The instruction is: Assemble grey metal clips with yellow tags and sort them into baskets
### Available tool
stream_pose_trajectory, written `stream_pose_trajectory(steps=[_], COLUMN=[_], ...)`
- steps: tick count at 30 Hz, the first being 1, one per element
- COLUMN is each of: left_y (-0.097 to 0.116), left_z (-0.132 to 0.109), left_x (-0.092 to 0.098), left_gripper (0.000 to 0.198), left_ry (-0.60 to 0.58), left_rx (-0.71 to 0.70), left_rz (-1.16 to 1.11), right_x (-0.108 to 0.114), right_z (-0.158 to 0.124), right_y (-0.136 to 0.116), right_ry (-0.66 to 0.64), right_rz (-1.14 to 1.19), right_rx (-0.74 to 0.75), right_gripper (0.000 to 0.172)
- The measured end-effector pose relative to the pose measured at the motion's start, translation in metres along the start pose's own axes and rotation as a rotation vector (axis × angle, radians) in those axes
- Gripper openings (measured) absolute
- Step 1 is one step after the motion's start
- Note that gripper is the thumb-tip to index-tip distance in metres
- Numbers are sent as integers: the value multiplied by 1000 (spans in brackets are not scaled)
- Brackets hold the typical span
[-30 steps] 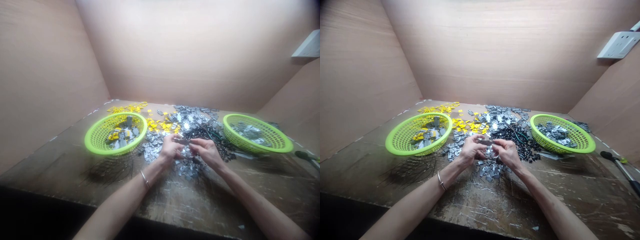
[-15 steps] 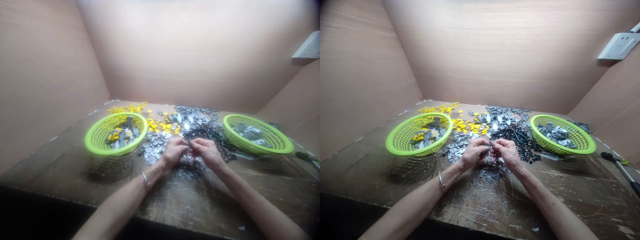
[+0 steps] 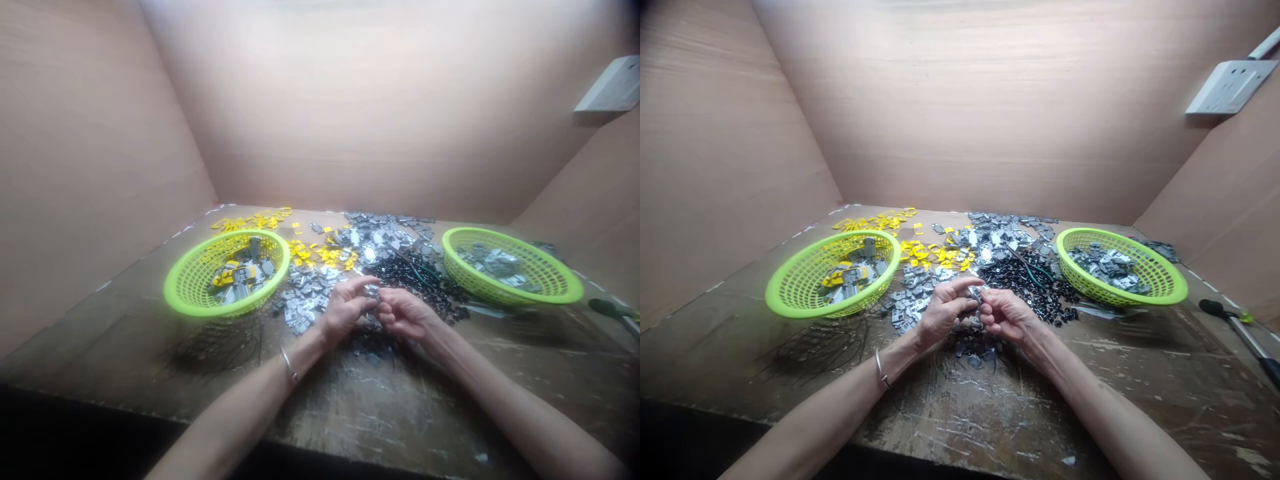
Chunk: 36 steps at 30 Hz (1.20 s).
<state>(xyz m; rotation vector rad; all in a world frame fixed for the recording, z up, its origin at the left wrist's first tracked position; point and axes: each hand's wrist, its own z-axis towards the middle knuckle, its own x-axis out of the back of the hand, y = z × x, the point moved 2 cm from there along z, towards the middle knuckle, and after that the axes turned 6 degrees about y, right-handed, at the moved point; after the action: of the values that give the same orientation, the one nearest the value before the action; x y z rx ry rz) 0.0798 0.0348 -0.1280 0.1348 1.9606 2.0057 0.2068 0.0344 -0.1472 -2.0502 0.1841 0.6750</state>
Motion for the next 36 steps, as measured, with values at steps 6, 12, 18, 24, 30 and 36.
stream_pose_trajectory(steps=[6,12,18,24,30,36], left_y=[0,-6,-4,-9,-15,-18], left_z=[-1,9,16,17,17,14], left_x=[-1,9,21,20,19,14], left_gripper=[21,14,16,15,14,19], left_ry=[85,207,432,434,340,198], left_rx=[-93,-55,114,128,206,340], left_rz=[40,-78,-173,-138,-119,-37], right_x=[-5,-2,25,23,22,11], right_z=[4,-4,-4,12,15,-3], right_y=[9,-23,-46,-24,-19,-25], right_ry=[48,267,665,574,604,488], right_rz=[-9,-493,-1334,-1679,-1805,-1547], right_rx=[-48,288,853,817,898,984], right_gripper=[16,24,18,16,17,18])
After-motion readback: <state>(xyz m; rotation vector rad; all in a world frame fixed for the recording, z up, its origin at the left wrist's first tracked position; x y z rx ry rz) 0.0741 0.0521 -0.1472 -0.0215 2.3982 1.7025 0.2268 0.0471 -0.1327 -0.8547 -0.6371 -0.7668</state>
